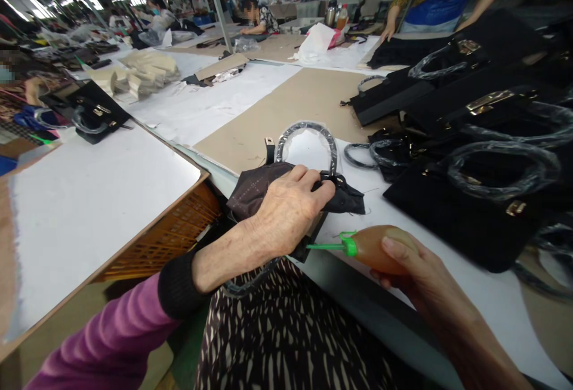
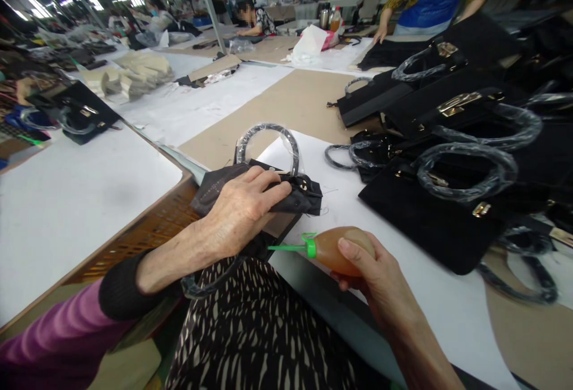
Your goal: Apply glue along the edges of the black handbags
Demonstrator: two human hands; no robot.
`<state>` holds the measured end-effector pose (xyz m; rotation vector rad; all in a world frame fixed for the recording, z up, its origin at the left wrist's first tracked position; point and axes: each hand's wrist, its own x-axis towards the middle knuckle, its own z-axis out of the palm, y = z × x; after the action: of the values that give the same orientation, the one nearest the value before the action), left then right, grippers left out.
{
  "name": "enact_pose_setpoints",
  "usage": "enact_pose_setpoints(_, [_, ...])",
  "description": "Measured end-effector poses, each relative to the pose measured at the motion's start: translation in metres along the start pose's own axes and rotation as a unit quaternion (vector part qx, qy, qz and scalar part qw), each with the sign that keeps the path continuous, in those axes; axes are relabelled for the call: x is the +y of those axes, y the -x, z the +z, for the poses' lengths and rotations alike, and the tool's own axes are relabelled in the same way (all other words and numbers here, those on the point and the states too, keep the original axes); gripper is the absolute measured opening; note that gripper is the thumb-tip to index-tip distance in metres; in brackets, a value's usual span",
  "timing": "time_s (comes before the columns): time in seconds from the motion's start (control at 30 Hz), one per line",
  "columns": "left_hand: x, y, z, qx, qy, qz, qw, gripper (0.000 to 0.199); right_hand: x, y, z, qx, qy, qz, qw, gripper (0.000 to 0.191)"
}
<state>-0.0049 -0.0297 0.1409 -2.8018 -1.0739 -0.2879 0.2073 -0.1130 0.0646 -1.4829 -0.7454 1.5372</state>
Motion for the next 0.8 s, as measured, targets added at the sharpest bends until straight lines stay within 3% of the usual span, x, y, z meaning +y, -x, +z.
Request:
enact_pose_setpoints(0.23, [0.0, -0.002, -0.002, -0.014, 0.002, -0.006, 1.0, 0.024, 0.002, 0.011, 0.008, 0.032, 0.028, -0.01, 0.999, 0.046])
enact_pose_setpoints(0.37, [-0.002, -0.006, -0.007, -0.024, 0.0, -0.01, 1.0, 0.026, -0.008, 0.014, 0.009, 0.084, 0.085, -0.065, 0.991, 0.047])
enact_pose_setpoints(0.53, [-0.008, -0.013, -0.012, -0.009, -0.002, -0.011, 1.0, 0.021, -0.018, 0.001, 0.007, 0.182, 0.171, -0.155, 0.956, 0.064])
enact_pose_setpoints(0.8, [-0.02, -0.03, -0.023, -0.006, 0.023, -0.021, 0.999, 0.016, -0.007, -0.021, 0.007, 0.25, 0.293, -0.252, 0.888, 0.069])
